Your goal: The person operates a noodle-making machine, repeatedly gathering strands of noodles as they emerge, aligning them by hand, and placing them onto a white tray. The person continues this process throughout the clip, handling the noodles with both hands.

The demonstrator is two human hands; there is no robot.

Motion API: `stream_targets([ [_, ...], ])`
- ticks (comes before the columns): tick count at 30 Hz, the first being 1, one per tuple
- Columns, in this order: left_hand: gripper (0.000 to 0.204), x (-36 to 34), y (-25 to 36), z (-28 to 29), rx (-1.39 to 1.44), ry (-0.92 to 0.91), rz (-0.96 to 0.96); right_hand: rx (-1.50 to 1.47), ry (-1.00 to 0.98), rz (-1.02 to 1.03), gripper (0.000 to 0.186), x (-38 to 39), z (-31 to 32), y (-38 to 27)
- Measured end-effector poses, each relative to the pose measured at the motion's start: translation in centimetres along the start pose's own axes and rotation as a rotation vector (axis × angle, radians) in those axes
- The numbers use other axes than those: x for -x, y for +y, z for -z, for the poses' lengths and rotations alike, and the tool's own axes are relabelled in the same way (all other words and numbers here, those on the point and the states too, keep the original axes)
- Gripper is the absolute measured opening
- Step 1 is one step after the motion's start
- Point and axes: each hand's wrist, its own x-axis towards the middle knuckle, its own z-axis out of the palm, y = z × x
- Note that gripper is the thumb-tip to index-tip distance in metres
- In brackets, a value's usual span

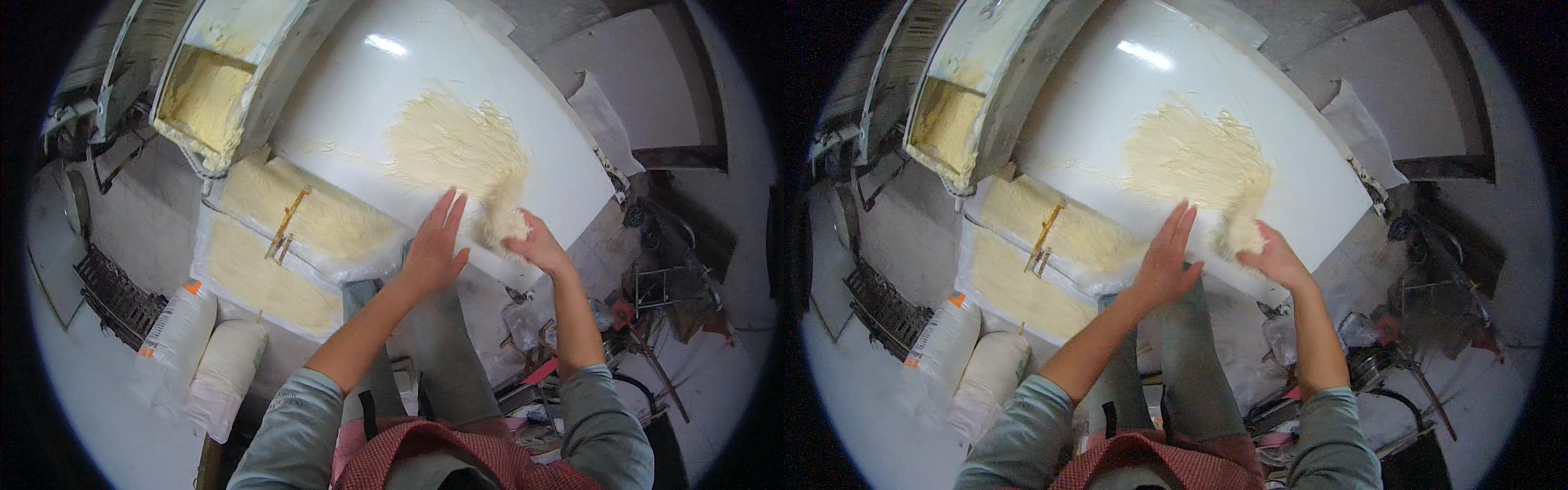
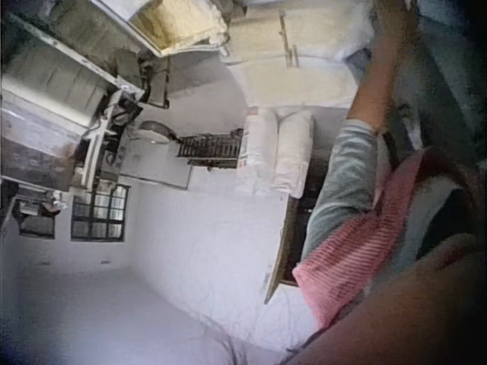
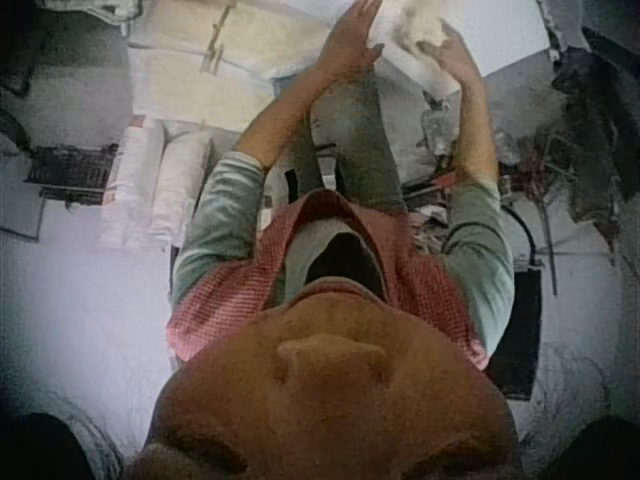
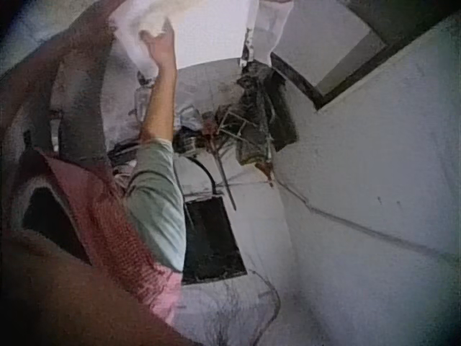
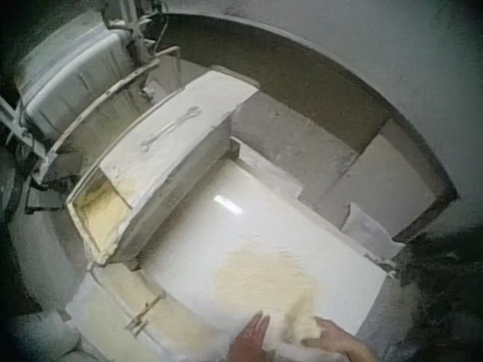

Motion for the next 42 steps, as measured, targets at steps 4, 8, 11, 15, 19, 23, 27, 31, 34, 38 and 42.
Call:
stream_targets([
  [4, 0.054, -2.6, 1.7, 3.2, 0.056, 0.041, -0.307, 0.277, -0.481, 0.217, 0.06, 5.2, -4.3, -8.8],
  [8, 0.032, 0.6, 0.6, 7.1, 0.279, -0.036, -0.248, -0.09, -0.698, 0.094, 0.075, 8.8, -8.7, -13.3],
  [11, 0.02, 4.3, -2.8, 11.0, 0.255, 0.044, -0.187, -0.437, -0.864, -0.001, 0.085, 10.8, -12.0, -14.5],
  [15, 0.016, 9.8, -8.2, 16.2, 0.408, 0.016, 0.158, -0.686, -0.908, -0.213, 0.09, 11.7, -16.4, -13.8],
  [19, 0.018, 12.6, -15.7, 22.2, 0.108, 0.148, 0.207, -0.191, -0.975, -0.002, 0.079, 6.8, -21.1, -10.6],
  [23, 0.039, 12.8, -22.4, 27.3, -0.549, 0.438, 0.386, 0.653, -0.388, 0.491, 0.066, 1.9, -24.7, -7.2],
  [27, 0.051, 12.4, -24.5, 27.3, -0.607, 0.353, 0.65, 0.594, -0.362, 0.408, 0.055, -2.6, -21.3, -6.8],
  [31, 0.058, 9.4, -20.8, 21.4, -0.335, 0.296, 0.429, 0.808, -0.134, 0.506, 0.05, -10.4, -12.2, -10.1],
  [34, 0.07, 5.1, -16.7, 16.0, -0.467, 0.356, 0.205, 0.85, 0.305, 0.669, 0.064, -19.2, -5.9, -15.5],
  [38, 0.08, -2.2, -14.0, 11.6, -0.458, 0.521, 0.259, 1.07, 0.619, 0.547, 0.104, -28.6, -2.2, -23.3],
  [42, 0.083, -8.4, -12.1, 8.0, -0.488, 0.483, 0.299, 0.983, 0.56, 0.599, 0.118, -30.7, -9.1, -21.3],
])
